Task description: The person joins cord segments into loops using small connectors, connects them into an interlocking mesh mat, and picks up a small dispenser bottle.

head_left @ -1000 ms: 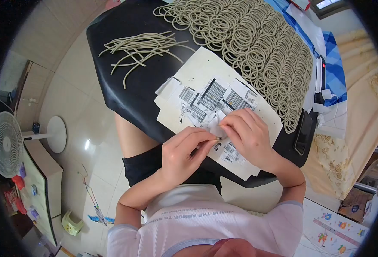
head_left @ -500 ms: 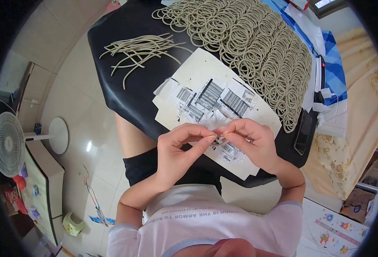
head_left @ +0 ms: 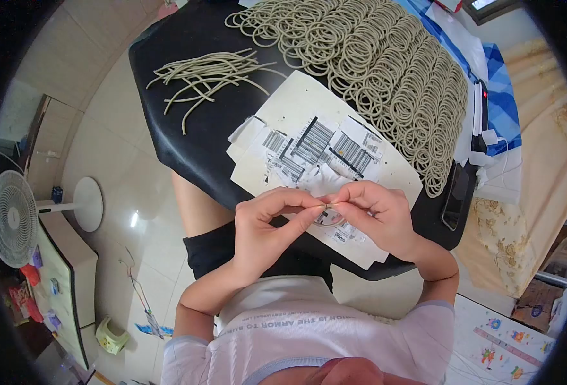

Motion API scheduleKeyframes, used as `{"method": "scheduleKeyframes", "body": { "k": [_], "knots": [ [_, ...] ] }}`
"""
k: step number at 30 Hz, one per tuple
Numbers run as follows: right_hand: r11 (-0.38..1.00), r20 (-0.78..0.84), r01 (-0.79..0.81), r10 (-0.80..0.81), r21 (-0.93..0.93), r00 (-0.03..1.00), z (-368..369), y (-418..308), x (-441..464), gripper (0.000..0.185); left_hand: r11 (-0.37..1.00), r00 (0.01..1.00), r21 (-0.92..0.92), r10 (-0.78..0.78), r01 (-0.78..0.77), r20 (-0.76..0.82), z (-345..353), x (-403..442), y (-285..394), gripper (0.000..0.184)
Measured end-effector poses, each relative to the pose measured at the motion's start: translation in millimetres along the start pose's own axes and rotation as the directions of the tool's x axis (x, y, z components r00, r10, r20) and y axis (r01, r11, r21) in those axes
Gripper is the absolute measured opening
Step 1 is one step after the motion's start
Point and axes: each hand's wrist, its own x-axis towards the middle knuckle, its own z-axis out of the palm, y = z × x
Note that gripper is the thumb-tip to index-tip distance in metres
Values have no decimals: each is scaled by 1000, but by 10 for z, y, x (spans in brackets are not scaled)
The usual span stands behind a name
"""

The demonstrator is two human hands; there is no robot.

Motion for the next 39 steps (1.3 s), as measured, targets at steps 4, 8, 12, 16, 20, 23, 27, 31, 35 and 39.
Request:
{"method": "scheduleKeyframes", "body": {
  "k": [4, 8, 12, 16, 20, 23, 27, 31, 35, 39],
  "knots": [
    [999, -1, -33, 33, 35, 999, 14, 25, -6, 13, 1000, 1000, 14, 3, -3, 5, -4, 5, 6, 10],
    [1000, 4, -24, 23, 1, 1000, 5, 21, -5, 13, 1000, 1000, 0, 11, -11, 5, -2, 5, -9, 10],
    [1000, 13, -23, 23, -13, 1000, 0, 8, -1, 13, 1000, 1000, 0, 7, -7, 7, -5, 4, 1, 10],
    [999, 13, -9, 9, -32, 1000, 0, -17, 7, 12, 1000, 1000, 5, 4, -4, 10, -6, 4, 10, 10],
    [996, 10, 35, -35, -84, 999, 1, -30, 24, 10, 1000, 1000, 7, 2, -2, 12, -3, 7, -2, 10],
    [993, 5, 59, -59, -106, 998, 8, -28, 31, 9, 999, 1000, 23, 22, -22, 8, -1, 7, -5, 9],
    [994, 27, 8, -5, -106, 1000, -11, -58, 24, 12, 995, 998, 84, 57, -58, 16, -12, 8, -7, 9],
    [994, 38, 16, -12, -108, 999, -16, -33, 23, 12, 988, 996, 120, 93, -94, 14, -12, 12, -4, 9],
    [993, 19, 50, -48, -104, 999, 7, -10, 22, 12, 978, 989, 148, 146, -146, 9, -8, 18, -23, 10],
    [993, 28, 18, -14, -119, 1000, 3, -25, 3, 12, 963, 983, 199, 181, -180, 14, -10, 21, -21, 10]
  ]
}}
